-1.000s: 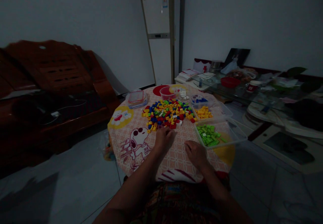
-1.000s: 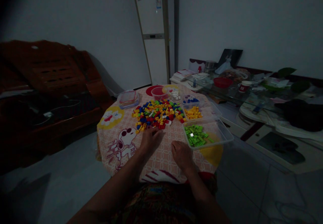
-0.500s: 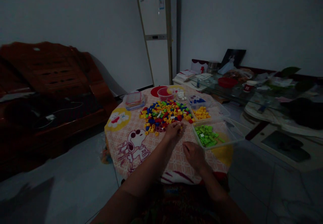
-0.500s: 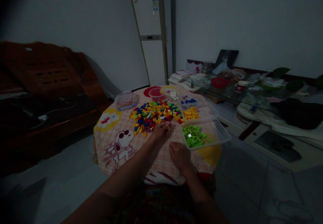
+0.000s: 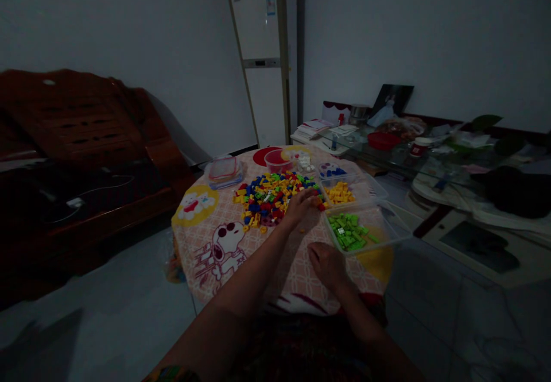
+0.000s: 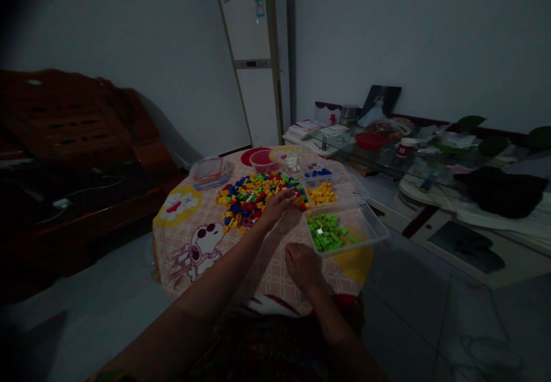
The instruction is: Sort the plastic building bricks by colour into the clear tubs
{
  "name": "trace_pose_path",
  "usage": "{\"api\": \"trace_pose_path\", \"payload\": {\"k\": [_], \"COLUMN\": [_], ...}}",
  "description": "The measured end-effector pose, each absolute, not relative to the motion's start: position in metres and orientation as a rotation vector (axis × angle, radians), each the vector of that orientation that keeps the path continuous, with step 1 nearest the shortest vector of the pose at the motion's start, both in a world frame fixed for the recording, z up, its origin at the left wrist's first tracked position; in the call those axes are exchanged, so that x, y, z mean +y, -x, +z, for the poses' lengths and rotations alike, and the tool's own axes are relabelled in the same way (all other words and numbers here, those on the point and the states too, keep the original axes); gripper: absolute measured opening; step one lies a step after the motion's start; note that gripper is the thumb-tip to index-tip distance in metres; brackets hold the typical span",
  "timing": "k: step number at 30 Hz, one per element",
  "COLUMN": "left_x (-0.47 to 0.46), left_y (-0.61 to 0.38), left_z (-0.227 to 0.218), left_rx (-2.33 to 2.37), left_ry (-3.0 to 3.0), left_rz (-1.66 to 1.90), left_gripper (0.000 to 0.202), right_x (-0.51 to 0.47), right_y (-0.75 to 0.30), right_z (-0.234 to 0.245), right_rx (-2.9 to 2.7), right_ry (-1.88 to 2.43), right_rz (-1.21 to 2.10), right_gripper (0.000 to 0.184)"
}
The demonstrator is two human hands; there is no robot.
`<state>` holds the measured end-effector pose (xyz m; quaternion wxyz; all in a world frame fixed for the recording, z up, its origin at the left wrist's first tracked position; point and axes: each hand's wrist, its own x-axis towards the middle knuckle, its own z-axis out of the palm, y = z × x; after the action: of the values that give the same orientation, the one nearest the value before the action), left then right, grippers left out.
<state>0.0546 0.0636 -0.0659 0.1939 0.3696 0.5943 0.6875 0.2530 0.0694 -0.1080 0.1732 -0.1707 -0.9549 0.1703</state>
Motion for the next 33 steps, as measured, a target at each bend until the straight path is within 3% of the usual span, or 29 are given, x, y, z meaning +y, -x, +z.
{"api": "trace_pose_path", "payload": {"k": [7, 16, 23, 28, 33], "left_x": [0.006, -0.014, -0.01, 0.009, 0.057], "left_y": [-0.073, -0.095, -0.096, -0.093, -0.086], "left_z": [-0.094, -0.102, -0.096, -0.091, -0.073], "left_rx": [2.37, 2.526, 2.51, 2.225, 2.021], "left_ry": [-1.087, -1.495, -1.246, -0.939, -0.87], "left_rz": [1.625, 1.171, 1.317, 1.573, 1.599], "left_gripper": [0.024, 0.013, 0.016, 0.016, 0.019], "right_x": [0.071, 0.074, 0.074, 0.072, 0.07], "right_y": [-0.253, -0.252, -0.252, -0.252, -0.252], "right_z": [-0.111, -0.115, -0.117, -0.113, -0.108], "right_rx": [-2.71, -2.708, -2.702, -2.699, -2.716], "right_ry": [0.467, 0.459, 0.449, 0.463, 0.489], "right_rz": [0.489, 0.469, 0.475, 0.476, 0.475], "right_gripper": [0.022, 0.021, 0.022, 0.023, 0.025]}}
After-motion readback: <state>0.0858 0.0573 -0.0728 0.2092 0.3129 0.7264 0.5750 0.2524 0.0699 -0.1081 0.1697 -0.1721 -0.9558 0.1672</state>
